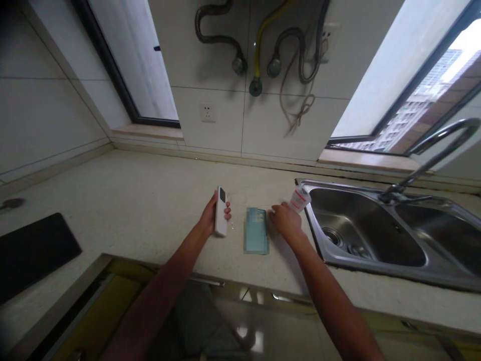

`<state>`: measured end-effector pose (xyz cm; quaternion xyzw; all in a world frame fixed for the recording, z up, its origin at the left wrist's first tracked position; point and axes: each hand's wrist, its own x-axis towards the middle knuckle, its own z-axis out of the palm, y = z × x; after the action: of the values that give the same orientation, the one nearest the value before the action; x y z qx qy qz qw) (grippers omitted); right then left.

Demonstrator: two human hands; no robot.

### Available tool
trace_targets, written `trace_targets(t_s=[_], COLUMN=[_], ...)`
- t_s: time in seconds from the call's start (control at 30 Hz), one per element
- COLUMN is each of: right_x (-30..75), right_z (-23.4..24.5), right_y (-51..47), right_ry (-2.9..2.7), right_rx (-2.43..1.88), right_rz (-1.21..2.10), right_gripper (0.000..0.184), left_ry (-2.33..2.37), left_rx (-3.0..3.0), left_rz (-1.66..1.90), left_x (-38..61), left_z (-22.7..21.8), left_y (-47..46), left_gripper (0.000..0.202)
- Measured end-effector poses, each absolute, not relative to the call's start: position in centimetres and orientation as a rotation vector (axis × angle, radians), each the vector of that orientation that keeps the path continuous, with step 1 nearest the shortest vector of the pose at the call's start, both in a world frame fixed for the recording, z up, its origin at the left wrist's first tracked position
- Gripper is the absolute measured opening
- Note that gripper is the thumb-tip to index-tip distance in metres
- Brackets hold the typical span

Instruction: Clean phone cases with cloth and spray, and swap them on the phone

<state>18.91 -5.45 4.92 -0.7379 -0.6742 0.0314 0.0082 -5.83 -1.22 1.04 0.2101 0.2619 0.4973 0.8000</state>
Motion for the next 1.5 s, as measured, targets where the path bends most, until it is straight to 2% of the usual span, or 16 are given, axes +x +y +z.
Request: trace_targets(t_s=[0.17,0.3,0.4,0.47,0.6,0.73,0.9,1.1,1.27,1.37,1.5], right_x=[17.9,17.8,17.3,16.6,15.0,13.7,12.8,12.0,11.4,11.1,11.0], right_z=[4.2,2.8,2.0,1.7,1.0,0.0,-1.2,-1.2,-0.9,-0.9,-1.1], right_y=[-4.8,-3.7,-3.4,-3.3,-3.2,-3.2,-3.8,-4.6,-5.0,-5.2,-5.3], right_ry=[-2.120,-2.039,-1.965,-1.853,-1.446,-1.293,-1.052,-1.019,-0.992,-0.952,-0.935], right_rx=[-2.270,-2.103,-2.022,-1.937,-1.608,-1.402,-1.152,-1.127,-1.048,-0.973,-0.881], right_rz=[0.270,0.550,0.602,0.702,1.126,1.295,1.419,1.332,1.395,1.485,1.590], right_gripper=[0.045,0.029,0.022,0.018,0.010,0.021,0.043,0.047,0.053,0.058,0.061], left_ry=[0.807,0.902,0.908,0.917,1.032,1.190,1.265,1.224,1.167,1.168,1.068], left_rx=[0.667,0.713,0.745,0.774,0.880,1.065,1.115,1.032,1.066,1.039,0.911], left_rz=[1.071,1.133,1.207,1.253,1.315,1.375,1.393,1.336,1.399,1.454,1.443], left_x=[-5.4,-4.9,-4.6,-4.5,-4.5,-4.7,-4.7,-4.7,-4.0,-3.6,-3.6], left_z=[0.0,-0.3,-0.4,-0.6,-1.2,-1.2,-0.8,-0.8,-0.9,-1.0,-0.6], left_y=[-1.4,-1.7,-1.6,-1.5,-1.0,-1.0,-1.3,-1.3,-1.4,-1.6,-1.9], left_gripper=[0.061,0.069,0.076,0.073,0.060,0.044,0.041,0.037,0.033,0.036,0.055])
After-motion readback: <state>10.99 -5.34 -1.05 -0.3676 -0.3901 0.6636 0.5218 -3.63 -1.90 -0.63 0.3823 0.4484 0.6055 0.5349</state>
